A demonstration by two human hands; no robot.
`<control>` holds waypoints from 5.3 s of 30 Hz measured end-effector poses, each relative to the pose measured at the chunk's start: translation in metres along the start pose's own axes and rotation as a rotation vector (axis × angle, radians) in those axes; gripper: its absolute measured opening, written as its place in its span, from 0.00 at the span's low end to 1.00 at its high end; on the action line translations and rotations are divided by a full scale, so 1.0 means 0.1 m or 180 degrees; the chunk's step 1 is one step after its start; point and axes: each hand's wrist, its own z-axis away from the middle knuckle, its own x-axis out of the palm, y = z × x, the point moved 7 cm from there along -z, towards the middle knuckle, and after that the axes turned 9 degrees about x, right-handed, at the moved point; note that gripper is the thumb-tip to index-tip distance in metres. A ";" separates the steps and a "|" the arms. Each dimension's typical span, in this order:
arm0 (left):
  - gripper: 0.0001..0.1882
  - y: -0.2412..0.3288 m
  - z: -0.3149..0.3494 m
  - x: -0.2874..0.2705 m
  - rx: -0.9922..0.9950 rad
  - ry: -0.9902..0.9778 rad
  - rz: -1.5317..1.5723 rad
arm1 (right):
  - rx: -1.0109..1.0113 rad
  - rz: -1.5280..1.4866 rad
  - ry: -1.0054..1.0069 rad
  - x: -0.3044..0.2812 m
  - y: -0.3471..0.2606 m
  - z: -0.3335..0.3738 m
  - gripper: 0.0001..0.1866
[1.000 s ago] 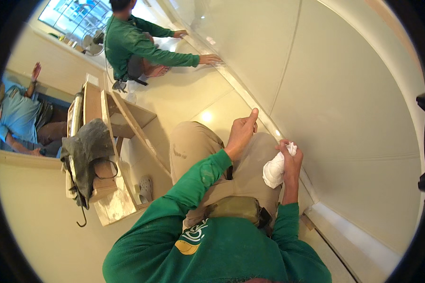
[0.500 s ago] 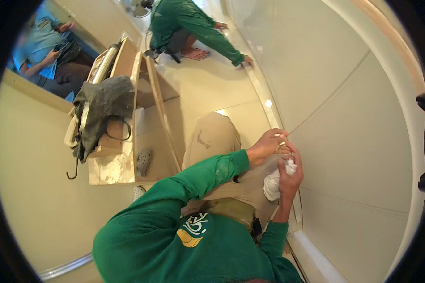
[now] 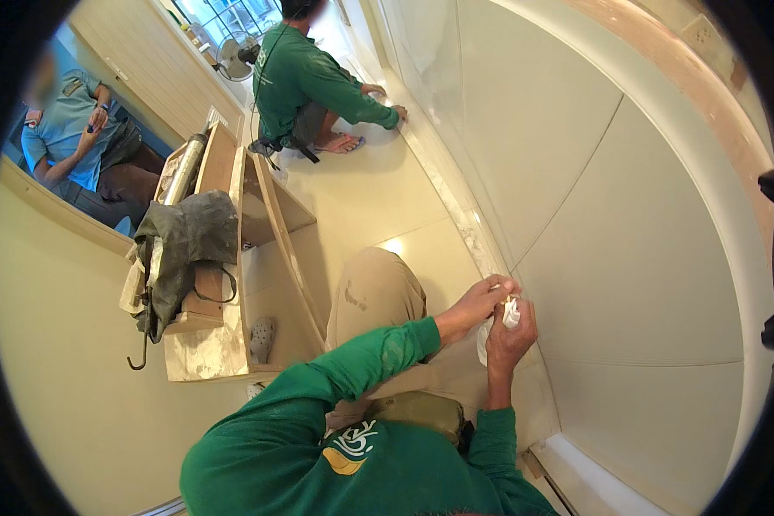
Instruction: The person wipes a curved glass display case and adjacent wall surfaces with a white cloth. They move items on the counter, including a small bag and a caulking gun, to access the surfaces. The person continues wiping along the edges and upper sections of the display case.
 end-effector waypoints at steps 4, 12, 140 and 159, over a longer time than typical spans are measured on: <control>0.25 -0.03 0.01 -0.09 0.0051 0.0331 -0.0057 | -0.0291 -0.0063 0.0179 -0.02 -0.11 -0.03 0.12; 0.24 -0.05 -0.11 -0.13 0.0623 0.0378 0.0067 | -0.0440 0.0254 0.0125 -0.12 -0.23 -0.20 0.15; 0.21 5.50 1.30 -0.91 -0.0484 0.2678 0.0757 | 0.2185 -0.1650 0.2416 -2.78 -2.99 -7.37 0.25; 0.19 5.64 0.81 -0.98 -0.0761 0.2563 0.0254 | 0.1861 -0.2727 0.2165 -2.57 -2.83 -7.43 0.12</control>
